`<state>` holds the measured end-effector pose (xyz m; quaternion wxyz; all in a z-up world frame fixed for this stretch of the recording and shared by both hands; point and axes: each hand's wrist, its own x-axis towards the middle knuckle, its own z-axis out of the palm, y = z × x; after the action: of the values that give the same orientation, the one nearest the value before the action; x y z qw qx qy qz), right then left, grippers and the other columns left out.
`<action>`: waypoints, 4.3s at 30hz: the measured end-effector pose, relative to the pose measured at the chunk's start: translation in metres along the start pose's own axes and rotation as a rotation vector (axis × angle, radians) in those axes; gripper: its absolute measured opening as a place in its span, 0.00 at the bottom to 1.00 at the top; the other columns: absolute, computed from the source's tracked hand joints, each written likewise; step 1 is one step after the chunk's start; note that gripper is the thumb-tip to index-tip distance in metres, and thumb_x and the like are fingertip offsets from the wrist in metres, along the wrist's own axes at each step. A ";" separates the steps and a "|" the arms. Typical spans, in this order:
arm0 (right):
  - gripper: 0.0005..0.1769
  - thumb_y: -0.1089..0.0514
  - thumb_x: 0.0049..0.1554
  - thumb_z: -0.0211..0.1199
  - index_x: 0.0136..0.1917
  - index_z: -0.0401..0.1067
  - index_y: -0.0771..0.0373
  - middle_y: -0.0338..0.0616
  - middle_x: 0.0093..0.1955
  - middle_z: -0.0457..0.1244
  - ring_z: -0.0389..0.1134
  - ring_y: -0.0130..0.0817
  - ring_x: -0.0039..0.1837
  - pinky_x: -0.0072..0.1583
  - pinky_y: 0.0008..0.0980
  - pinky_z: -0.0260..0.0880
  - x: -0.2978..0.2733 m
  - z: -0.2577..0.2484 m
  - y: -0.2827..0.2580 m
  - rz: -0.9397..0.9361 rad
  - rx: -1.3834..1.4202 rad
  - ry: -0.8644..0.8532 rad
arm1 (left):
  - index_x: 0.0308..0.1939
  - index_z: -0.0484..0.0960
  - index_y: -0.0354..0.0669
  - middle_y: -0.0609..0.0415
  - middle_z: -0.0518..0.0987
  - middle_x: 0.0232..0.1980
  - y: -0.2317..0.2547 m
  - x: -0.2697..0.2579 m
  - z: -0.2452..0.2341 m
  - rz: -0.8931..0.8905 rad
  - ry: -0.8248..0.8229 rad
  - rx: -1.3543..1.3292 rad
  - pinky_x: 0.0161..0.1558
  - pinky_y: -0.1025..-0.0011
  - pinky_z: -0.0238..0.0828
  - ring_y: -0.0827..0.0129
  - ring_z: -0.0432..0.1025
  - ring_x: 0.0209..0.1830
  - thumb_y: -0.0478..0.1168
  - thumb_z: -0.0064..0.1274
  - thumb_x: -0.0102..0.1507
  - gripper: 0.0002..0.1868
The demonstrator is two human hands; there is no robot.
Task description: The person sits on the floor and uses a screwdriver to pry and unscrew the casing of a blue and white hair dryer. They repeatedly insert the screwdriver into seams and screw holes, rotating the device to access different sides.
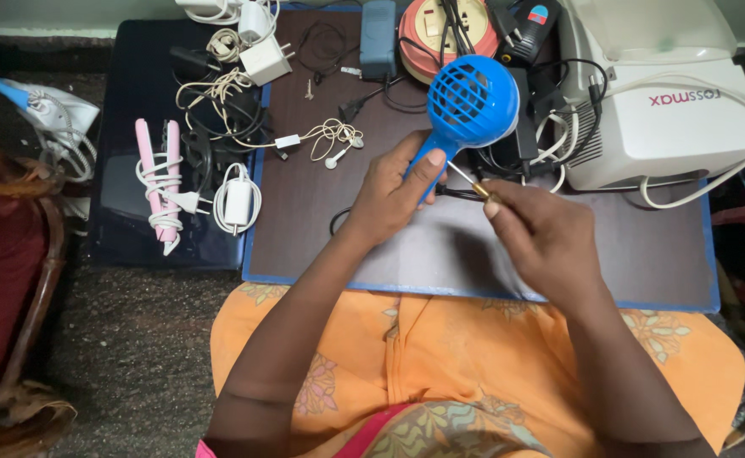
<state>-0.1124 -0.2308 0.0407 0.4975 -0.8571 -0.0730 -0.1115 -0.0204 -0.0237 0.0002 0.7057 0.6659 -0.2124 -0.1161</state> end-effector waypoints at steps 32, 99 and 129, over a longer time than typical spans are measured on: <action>0.12 0.57 0.63 0.59 0.59 0.71 0.63 0.40 0.39 0.64 0.53 0.20 0.31 0.33 0.23 0.53 0.011 -0.001 -0.055 0.369 0.524 -0.242 | 0.48 0.74 0.42 0.54 0.83 0.32 0.029 -0.031 0.002 0.115 0.253 0.240 0.27 0.72 0.73 0.74 0.76 0.22 0.59 0.42 0.71 0.22; 0.15 0.63 0.56 0.68 0.56 0.71 0.62 0.38 0.46 0.66 0.68 0.27 0.46 0.47 0.26 0.69 0.015 0.006 0.000 -0.077 0.095 -0.051 | 0.51 0.76 0.43 0.57 0.79 0.35 0.001 -0.012 0.001 -0.070 0.209 0.093 0.23 0.78 0.67 0.80 0.72 0.25 0.58 0.40 0.72 0.23; 0.16 0.64 0.54 0.72 0.54 0.69 0.64 0.44 0.45 0.66 0.69 0.35 0.45 0.47 0.32 0.69 0.018 0.006 -0.019 -0.325 -0.259 0.111 | 0.62 0.73 0.36 0.41 0.81 0.52 0.027 -0.016 -0.005 0.523 0.409 0.664 0.46 0.57 0.76 0.47 0.79 0.47 0.50 0.54 0.71 0.24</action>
<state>-0.0987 -0.2162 0.0584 0.3618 -0.8835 -0.1679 -0.2458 -0.0353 -0.0102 0.0248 0.4872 0.7890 -0.2554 0.2737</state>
